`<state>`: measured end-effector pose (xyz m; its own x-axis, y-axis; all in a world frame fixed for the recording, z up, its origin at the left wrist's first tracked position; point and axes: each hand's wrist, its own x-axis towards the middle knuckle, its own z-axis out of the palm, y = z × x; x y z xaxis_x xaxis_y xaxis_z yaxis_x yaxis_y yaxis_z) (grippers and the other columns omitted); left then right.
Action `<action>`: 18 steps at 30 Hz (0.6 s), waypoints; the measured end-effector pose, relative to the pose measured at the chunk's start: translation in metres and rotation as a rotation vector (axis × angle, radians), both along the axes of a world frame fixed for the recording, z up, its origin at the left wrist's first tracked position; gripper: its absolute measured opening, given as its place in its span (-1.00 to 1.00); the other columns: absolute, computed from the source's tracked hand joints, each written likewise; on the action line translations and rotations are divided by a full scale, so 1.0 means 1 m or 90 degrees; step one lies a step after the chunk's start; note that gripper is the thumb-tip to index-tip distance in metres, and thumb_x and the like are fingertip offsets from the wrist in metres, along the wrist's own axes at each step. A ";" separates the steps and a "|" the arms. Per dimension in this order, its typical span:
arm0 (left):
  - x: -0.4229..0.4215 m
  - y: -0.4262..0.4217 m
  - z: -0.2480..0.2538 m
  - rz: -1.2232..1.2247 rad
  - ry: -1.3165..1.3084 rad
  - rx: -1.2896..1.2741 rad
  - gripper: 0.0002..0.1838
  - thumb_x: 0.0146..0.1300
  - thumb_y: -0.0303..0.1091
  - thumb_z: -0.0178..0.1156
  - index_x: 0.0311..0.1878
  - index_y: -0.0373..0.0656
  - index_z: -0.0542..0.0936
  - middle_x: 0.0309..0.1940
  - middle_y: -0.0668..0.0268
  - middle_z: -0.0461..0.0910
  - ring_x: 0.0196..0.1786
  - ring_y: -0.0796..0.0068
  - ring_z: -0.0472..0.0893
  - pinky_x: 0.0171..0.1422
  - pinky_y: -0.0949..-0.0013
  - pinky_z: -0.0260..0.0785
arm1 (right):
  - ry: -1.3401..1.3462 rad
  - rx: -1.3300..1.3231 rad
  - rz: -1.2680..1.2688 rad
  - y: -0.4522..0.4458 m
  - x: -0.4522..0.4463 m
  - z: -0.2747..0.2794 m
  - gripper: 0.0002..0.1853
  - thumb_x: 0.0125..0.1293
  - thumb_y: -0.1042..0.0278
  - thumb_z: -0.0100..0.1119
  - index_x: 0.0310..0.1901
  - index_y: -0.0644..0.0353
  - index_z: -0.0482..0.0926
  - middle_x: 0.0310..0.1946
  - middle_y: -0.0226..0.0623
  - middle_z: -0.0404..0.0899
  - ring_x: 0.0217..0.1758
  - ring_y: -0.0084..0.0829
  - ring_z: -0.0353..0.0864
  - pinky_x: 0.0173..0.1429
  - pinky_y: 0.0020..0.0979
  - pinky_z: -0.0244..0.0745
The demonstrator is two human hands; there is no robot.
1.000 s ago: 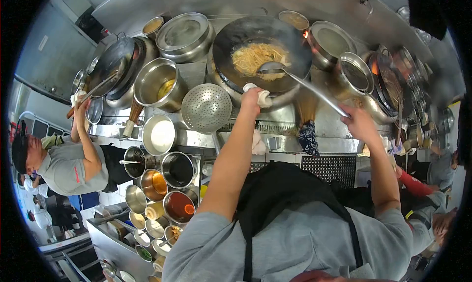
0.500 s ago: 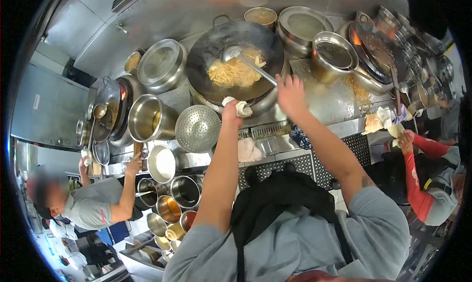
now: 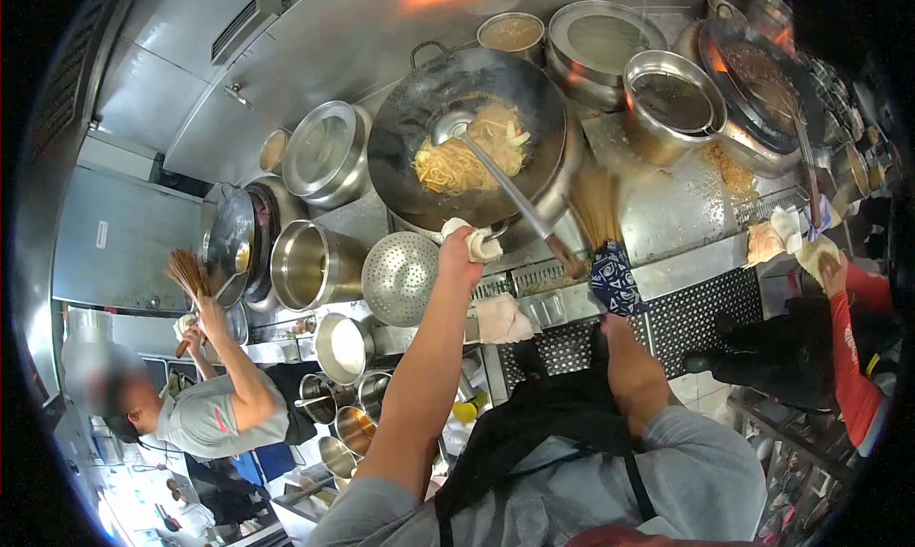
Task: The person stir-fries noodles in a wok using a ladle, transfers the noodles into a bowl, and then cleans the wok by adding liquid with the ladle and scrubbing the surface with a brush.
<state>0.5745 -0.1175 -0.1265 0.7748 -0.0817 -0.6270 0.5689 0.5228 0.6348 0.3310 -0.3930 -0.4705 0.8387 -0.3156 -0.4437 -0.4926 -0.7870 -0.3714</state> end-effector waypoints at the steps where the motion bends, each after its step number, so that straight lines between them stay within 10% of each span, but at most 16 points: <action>1: -0.002 -0.001 0.002 0.002 0.007 0.006 -0.85 0.31 -0.36 -0.02 -0.15 -0.19 0.49 -0.28 0.16 0.60 -0.22 0.17 0.63 0.00 0.01 0.54 | -0.004 -0.028 0.019 0.002 0.000 -0.001 -0.62 0.25 0.11 0.18 0.08 0.00 0.58 -0.15 -0.17 0.67 -0.10 -0.06 0.64 0.04 -0.16 0.53; 7: -0.004 -0.002 0.002 -0.006 -0.031 -0.016 -0.85 0.32 -0.35 -0.01 -0.17 -0.18 0.51 -0.29 0.18 0.61 -0.22 0.18 0.63 0.00 0.02 0.54 | 0.065 -0.026 0.303 0.001 -0.001 0.050 -0.67 0.15 0.11 0.30 -0.13 0.11 0.60 -0.28 -0.08 0.66 -0.19 -0.05 0.65 -0.04 -0.15 0.54; 11: 0.003 -0.004 0.002 -0.015 -0.024 -0.016 -0.87 0.33 -0.35 0.02 -0.22 -0.16 0.51 -0.30 0.20 0.60 -0.23 0.20 0.63 -0.02 0.01 0.55 | -0.195 0.174 0.817 0.017 -0.004 0.219 -0.69 0.07 0.13 0.40 -0.31 0.21 0.62 -0.38 -0.02 0.65 -0.28 -0.06 0.65 -0.13 -0.15 0.55; 12: 0.002 -0.007 0.006 -0.006 -0.019 -0.014 -0.88 0.32 -0.36 0.03 -0.23 -0.16 0.52 -0.31 0.21 0.60 -0.24 0.21 0.63 -0.04 0.02 0.55 | -0.071 0.431 0.316 0.037 -0.004 0.340 -0.74 0.23 0.18 0.26 -0.26 0.23 0.60 -0.38 0.04 0.60 -0.23 0.01 0.63 -0.11 -0.08 0.53; 14: 0.005 -0.003 -0.010 0.014 -0.010 -0.043 -0.92 0.29 -0.38 0.10 -0.25 -0.15 0.51 -0.36 0.22 0.59 -0.32 0.22 0.64 -0.15 0.04 0.57 | -0.441 0.157 0.257 0.047 0.027 0.460 -0.77 0.29 0.28 0.15 -0.11 0.22 0.59 -0.40 -0.01 0.53 -0.22 0.06 0.56 -0.09 -0.04 0.48; 15: 0.001 -0.008 0.002 0.017 -0.008 -0.036 -0.94 0.26 -0.39 0.15 -0.26 -0.14 0.51 -0.40 0.23 0.59 -0.37 0.24 0.64 -0.22 0.09 0.58 | -0.633 0.026 0.262 0.052 0.056 0.485 -0.74 0.27 0.30 0.18 -0.11 0.29 0.55 -0.45 -0.04 0.52 -0.28 0.05 0.54 -0.11 -0.07 0.49; 18: 0.001 -0.013 0.011 0.013 -0.019 -0.055 -0.94 0.24 -0.39 0.16 -0.28 -0.14 0.51 -0.43 0.25 0.59 -0.38 0.25 0.63 -0.24 0.10 0.57 | -0.322 -0.039 0.200 0.067 0.149 0.439 -0.69 0.23 0.36 0.15 -0.05 0.38 0.49 -0.29 0.09 0.61 -0.15 0.13 0.61 -0.02 -0.03 0.53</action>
<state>0.5751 -0.1306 -0.1150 0.7954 -0.1182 -0.5944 0.5383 0.5884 0.6033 0.4800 -0.3264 -0.0313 0.9985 -0.0312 0.0460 -0.0072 -0.8938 -0.4484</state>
